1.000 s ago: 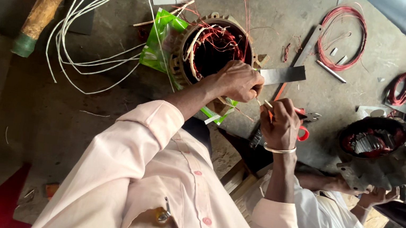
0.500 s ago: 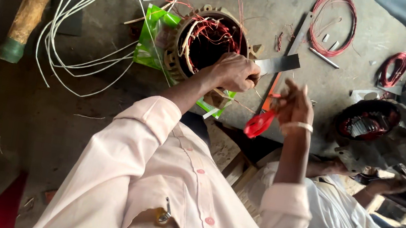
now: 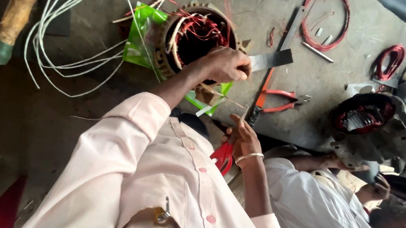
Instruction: The person inserts white insulation strips into the slots of an electric motor stator and presses the red coil wires into the slots by hand, occasionally picking up red-handled pliers to work the wires. A second worker handles another motor stator beside them on the workbench.
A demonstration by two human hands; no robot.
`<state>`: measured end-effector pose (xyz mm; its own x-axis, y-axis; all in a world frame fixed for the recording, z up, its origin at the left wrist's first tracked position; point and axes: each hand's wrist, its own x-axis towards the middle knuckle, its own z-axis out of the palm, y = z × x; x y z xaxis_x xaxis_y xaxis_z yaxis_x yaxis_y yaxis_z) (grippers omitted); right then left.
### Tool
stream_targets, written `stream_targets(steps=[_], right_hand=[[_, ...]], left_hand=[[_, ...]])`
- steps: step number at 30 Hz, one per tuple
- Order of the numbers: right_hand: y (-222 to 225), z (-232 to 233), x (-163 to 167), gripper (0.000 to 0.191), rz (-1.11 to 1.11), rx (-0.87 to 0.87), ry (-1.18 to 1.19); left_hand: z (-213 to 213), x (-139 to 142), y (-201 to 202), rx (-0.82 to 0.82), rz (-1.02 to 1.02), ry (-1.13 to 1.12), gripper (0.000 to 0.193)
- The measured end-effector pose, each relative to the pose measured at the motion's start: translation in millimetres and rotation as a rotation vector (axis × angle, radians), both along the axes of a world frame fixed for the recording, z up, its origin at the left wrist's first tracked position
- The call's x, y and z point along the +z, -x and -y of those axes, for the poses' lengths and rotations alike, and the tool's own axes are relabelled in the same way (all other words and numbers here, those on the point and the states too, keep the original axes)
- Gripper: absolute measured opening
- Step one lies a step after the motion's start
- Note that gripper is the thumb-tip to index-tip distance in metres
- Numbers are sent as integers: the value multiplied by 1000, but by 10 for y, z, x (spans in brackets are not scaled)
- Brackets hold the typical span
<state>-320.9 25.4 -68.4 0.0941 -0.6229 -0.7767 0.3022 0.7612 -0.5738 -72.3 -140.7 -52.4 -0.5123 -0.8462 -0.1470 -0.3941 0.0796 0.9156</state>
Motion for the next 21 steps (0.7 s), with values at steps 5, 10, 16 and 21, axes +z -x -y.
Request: stream_targets(steps=[5, 10, 16, 21], right_hand=[[-159, 369, 10, 30, -282, 172, 425], [-354, 975, -171, 31, -608, 461, 1106], [-174, 1171, -83, 44, -798, 759, 1075], [88, 1343, 377, 60, -933, 820, 1640]], left_hand=[[-29, 33, -40, 30, 16, -2, 26], [-73, 45, -28, 40, 86, 28, 25], [-175, 46, 6, 75, 99, -46, 23], [-130, 33, -19, 98, 59, 115, 21]])
